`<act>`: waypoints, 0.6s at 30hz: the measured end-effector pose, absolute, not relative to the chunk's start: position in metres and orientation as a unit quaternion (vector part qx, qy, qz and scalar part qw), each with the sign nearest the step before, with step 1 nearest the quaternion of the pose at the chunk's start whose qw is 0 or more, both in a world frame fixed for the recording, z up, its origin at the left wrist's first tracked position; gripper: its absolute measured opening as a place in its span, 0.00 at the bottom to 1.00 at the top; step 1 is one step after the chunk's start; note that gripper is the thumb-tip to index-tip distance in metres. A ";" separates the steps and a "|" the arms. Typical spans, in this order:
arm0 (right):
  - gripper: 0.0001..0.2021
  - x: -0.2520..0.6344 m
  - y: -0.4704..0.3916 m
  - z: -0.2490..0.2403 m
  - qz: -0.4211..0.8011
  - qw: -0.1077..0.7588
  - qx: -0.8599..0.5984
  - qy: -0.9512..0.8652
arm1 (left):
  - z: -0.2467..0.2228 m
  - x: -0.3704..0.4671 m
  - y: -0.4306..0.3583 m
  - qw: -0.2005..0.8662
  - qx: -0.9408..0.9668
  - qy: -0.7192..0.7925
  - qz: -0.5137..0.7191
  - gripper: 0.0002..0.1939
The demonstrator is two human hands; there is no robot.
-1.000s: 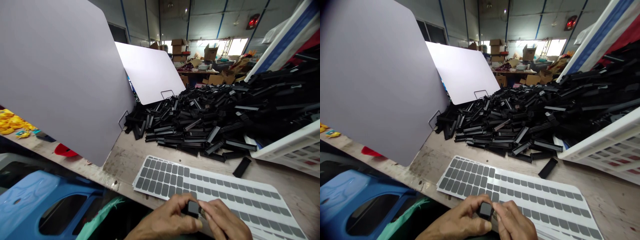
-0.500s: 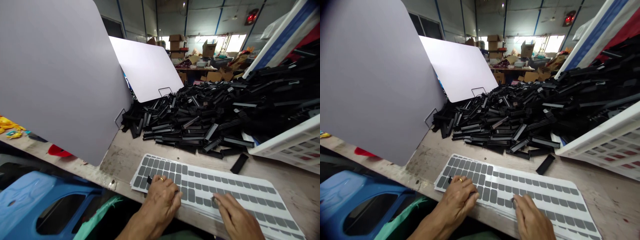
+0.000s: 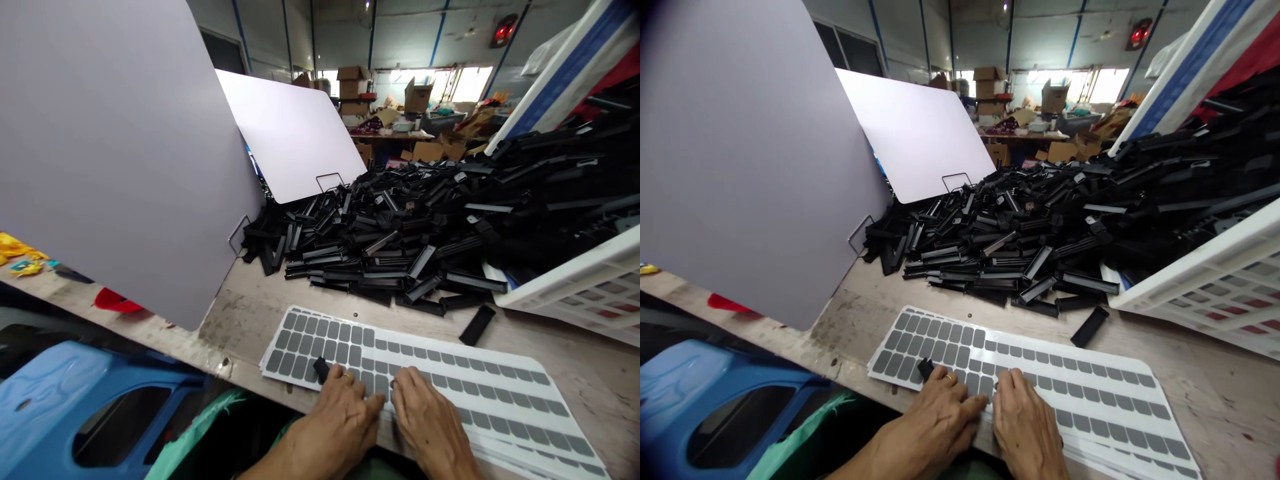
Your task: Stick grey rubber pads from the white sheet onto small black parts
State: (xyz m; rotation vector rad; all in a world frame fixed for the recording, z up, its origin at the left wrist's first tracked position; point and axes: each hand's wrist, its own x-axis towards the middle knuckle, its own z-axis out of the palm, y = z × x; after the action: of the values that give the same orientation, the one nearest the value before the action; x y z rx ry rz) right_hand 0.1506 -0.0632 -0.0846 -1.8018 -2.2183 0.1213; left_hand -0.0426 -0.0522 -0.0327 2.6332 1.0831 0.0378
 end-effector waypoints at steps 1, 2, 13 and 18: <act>0.12 0.150 -0.063 -0.085 0.050 0.138 -0.626 -0.766 | -0.033 -0.043 -0.052 0.150 0.914 0.377 0.010 0.19; 0.11 0.149 -0.062 -0.085 0.059 0.137 -0.630 -0.763 | -0.032 -0.043 -0.052 0.155 0.912 0.379 0.007 0.18; 0.12 0.155 -0.046 -0.067 0.244 0.201 -0.629 -0.711 | -0.027 -0.045 -0.052 0.191 0.899 0.393 0.041 0.10; 0.19 0.180 -0.051 -0.064 0.323 0.246 -0.623 -0.669 | -0.014 -0.100 -0.065 0.306 0.839 0.448 0.034 0.12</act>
State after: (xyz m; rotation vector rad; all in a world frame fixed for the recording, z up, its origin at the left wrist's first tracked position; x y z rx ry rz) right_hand 0.1803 -0.0507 -0.0644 -1.6999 -1.8258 0.8801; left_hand -0.0995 -0.0651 -0.0137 2.2211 1.1849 0.0893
